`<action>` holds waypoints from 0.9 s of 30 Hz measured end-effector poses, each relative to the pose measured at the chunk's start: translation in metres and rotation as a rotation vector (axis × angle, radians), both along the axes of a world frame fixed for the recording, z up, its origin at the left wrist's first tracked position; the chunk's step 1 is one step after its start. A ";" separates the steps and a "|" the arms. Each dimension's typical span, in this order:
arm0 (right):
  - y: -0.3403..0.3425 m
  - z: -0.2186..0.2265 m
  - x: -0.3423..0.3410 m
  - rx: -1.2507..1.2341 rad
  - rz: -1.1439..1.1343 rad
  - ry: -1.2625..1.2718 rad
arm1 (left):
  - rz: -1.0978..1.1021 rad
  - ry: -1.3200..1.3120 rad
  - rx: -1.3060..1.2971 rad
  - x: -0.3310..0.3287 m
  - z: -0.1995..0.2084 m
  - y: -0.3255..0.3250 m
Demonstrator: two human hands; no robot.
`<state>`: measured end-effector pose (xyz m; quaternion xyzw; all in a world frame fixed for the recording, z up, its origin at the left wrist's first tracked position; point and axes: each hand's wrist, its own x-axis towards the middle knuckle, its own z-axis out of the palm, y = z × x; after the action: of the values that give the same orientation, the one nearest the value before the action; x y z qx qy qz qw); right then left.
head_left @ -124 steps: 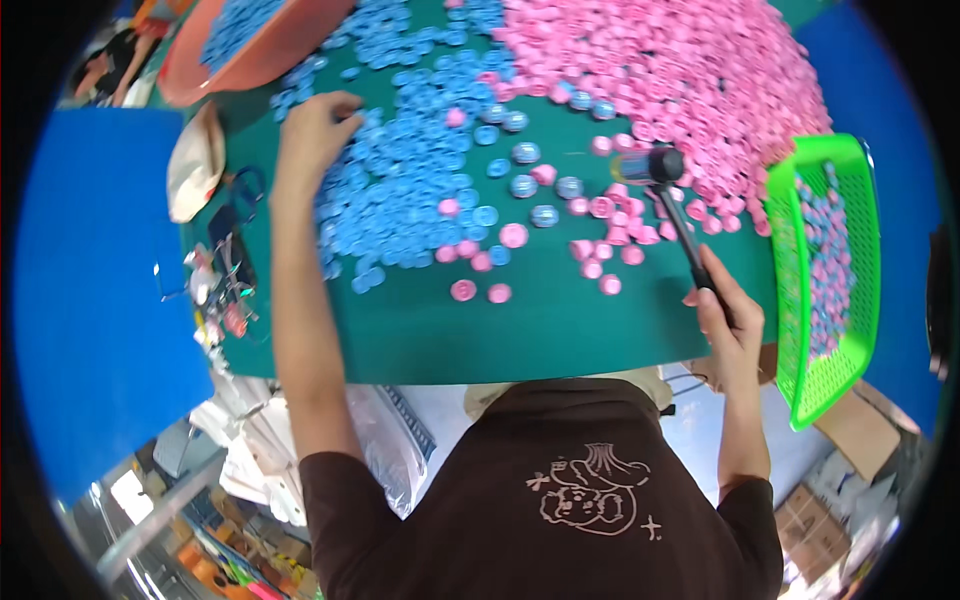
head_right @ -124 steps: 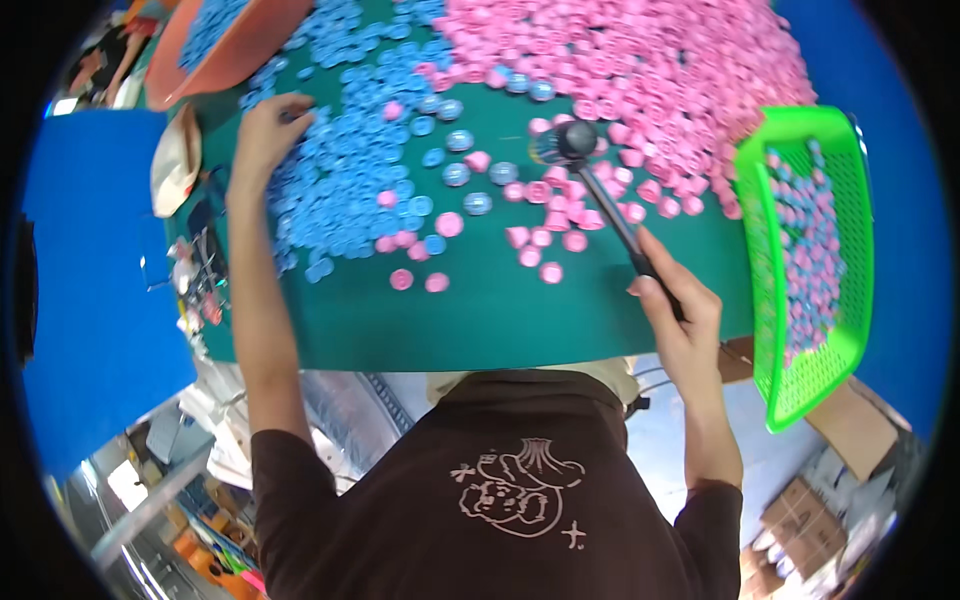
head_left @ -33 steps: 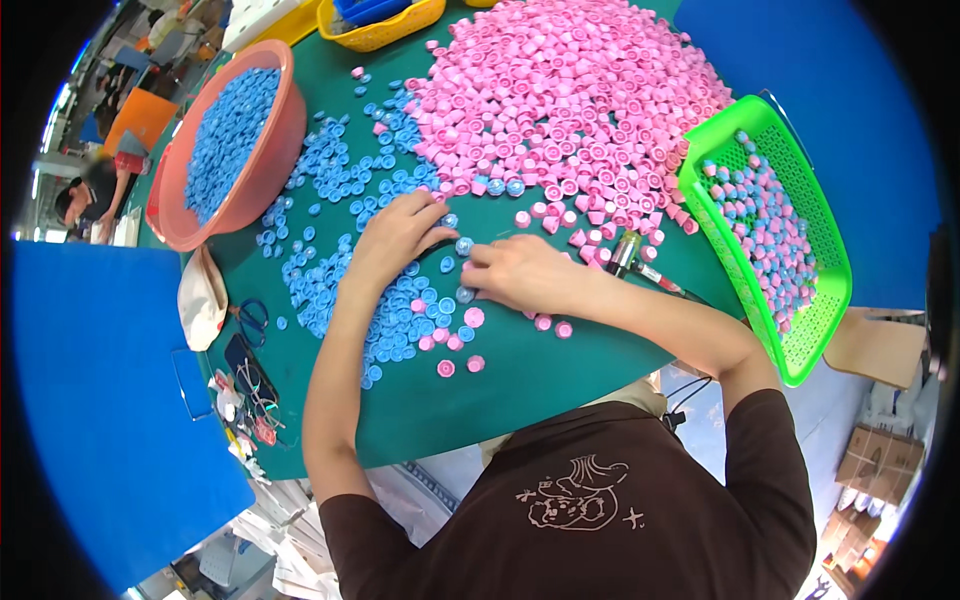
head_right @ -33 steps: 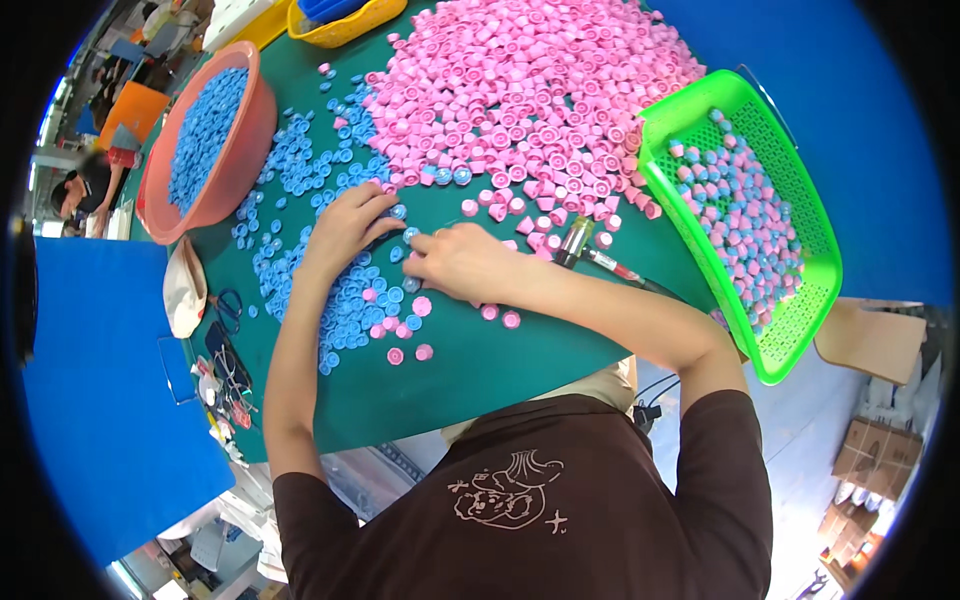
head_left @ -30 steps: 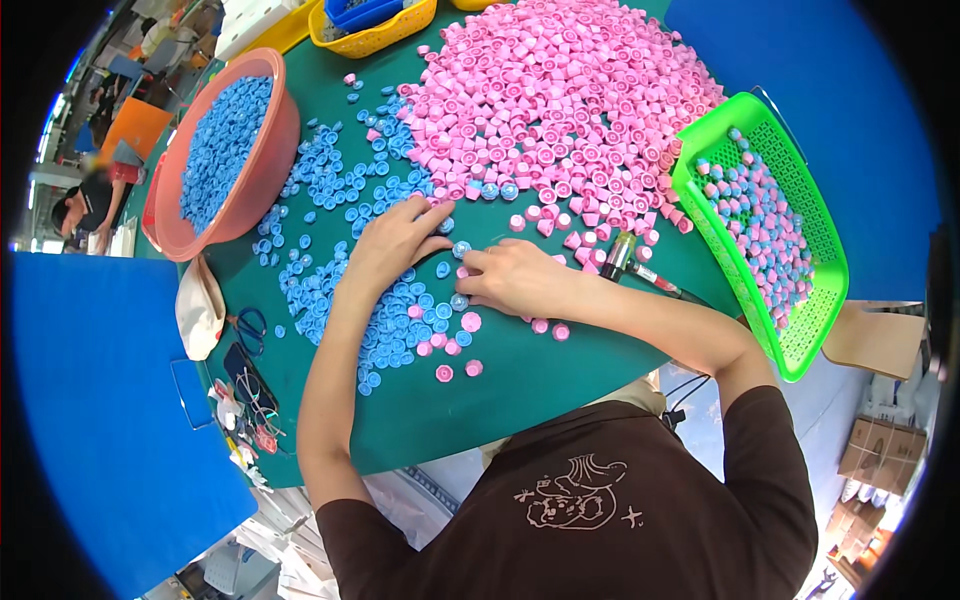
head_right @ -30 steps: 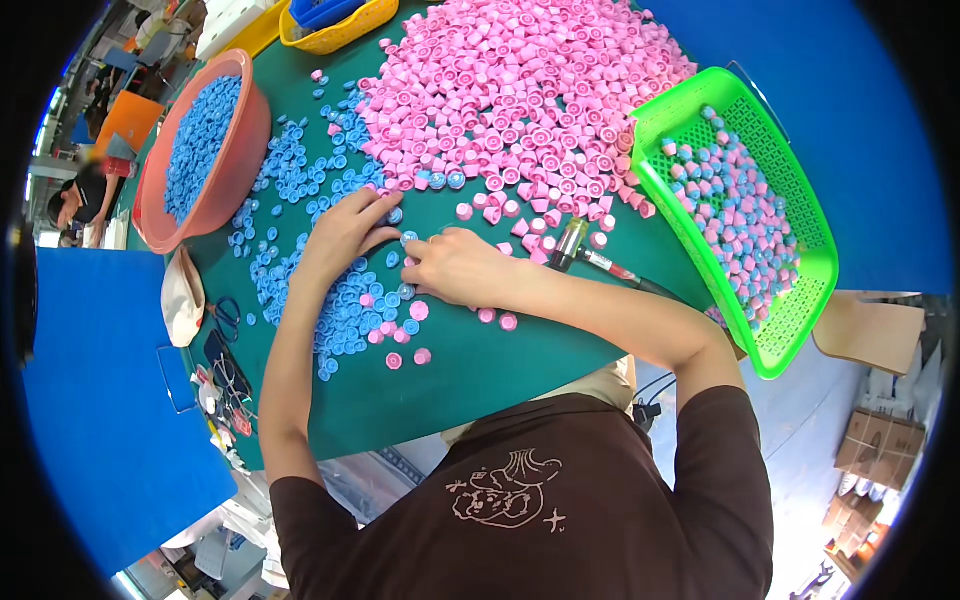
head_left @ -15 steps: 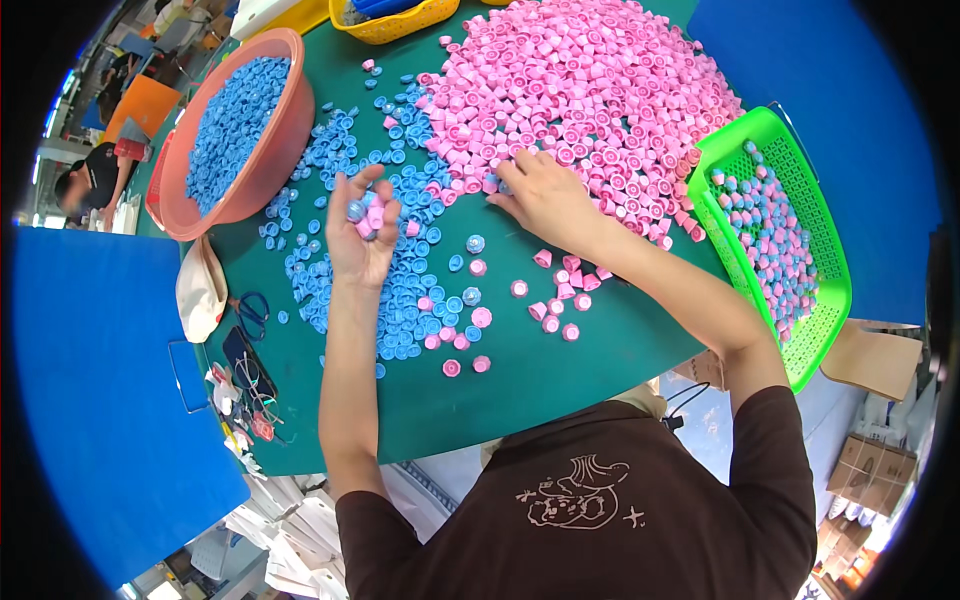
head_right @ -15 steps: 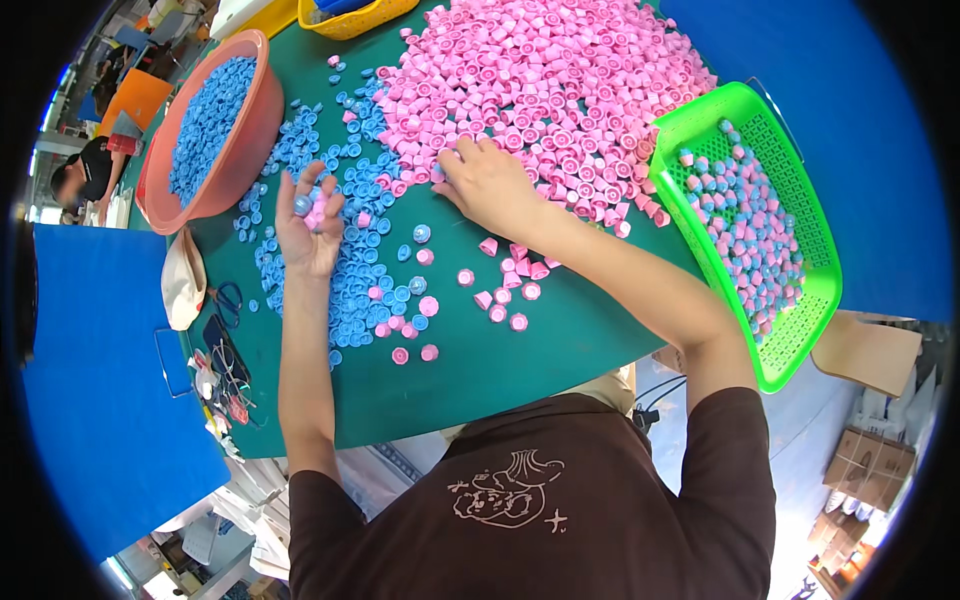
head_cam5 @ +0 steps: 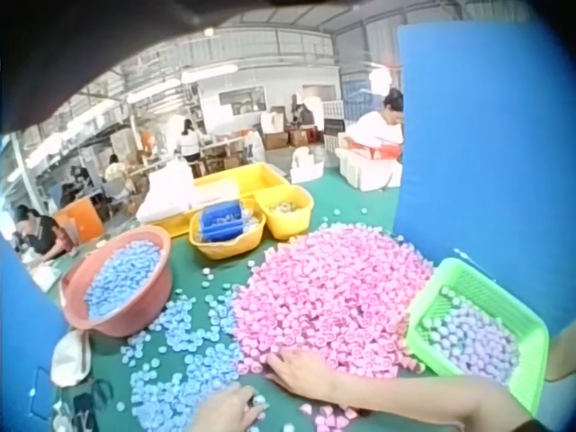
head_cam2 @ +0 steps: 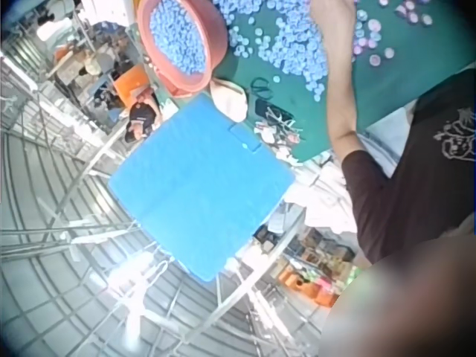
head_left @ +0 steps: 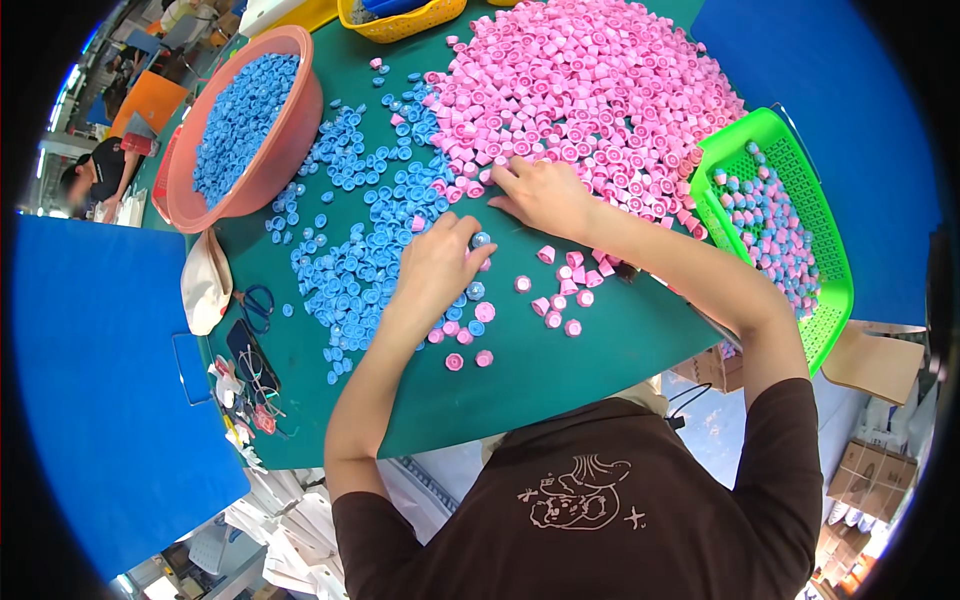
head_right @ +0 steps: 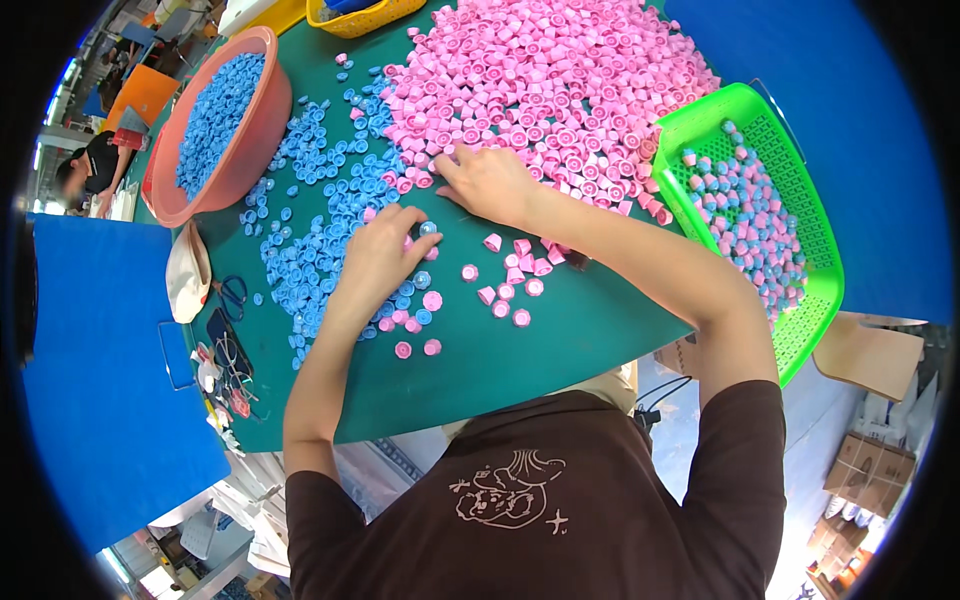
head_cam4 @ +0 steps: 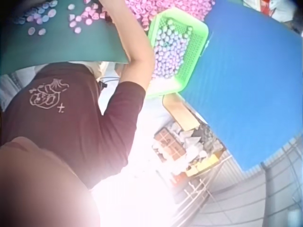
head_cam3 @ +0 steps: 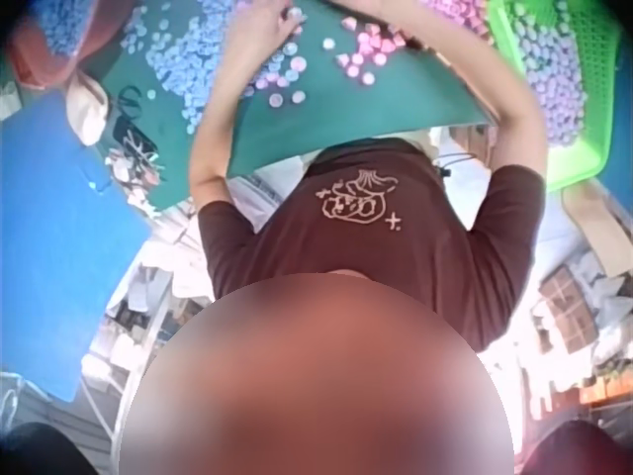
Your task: Manually assembling and sorting small pink and blue plastic parts using a mallet on a factory workbench.
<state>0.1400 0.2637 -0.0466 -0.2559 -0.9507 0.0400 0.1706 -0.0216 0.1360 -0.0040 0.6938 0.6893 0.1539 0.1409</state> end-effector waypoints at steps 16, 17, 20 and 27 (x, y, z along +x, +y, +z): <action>0.011 0.000 0.008 0.076 0.155 0.014 | 0.346 -2.450 -0.143 -0.046 0.000 0.024; 0.012 0.001 0.008 0.085 0.163 0.041 | 0.338 -2.450 -0.136 -0.043 0.001 0.028; 0.007 0.004 0.010 0.051 0.167 0.001 | 0.536 -2.390 -0.112 -0.040 -0.003 0.038; 0.024 0.005 0.010 -0.444 0.008 0.476 | 0.429 -2.476 -0.329 -0.031 -0.012 0.038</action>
<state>0.1502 0.2873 -0.0415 -0.2665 -0.8532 0.3058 0.3279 -0.0526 0.1744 -0.0161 -0.0647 0.2059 0.6303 0.7458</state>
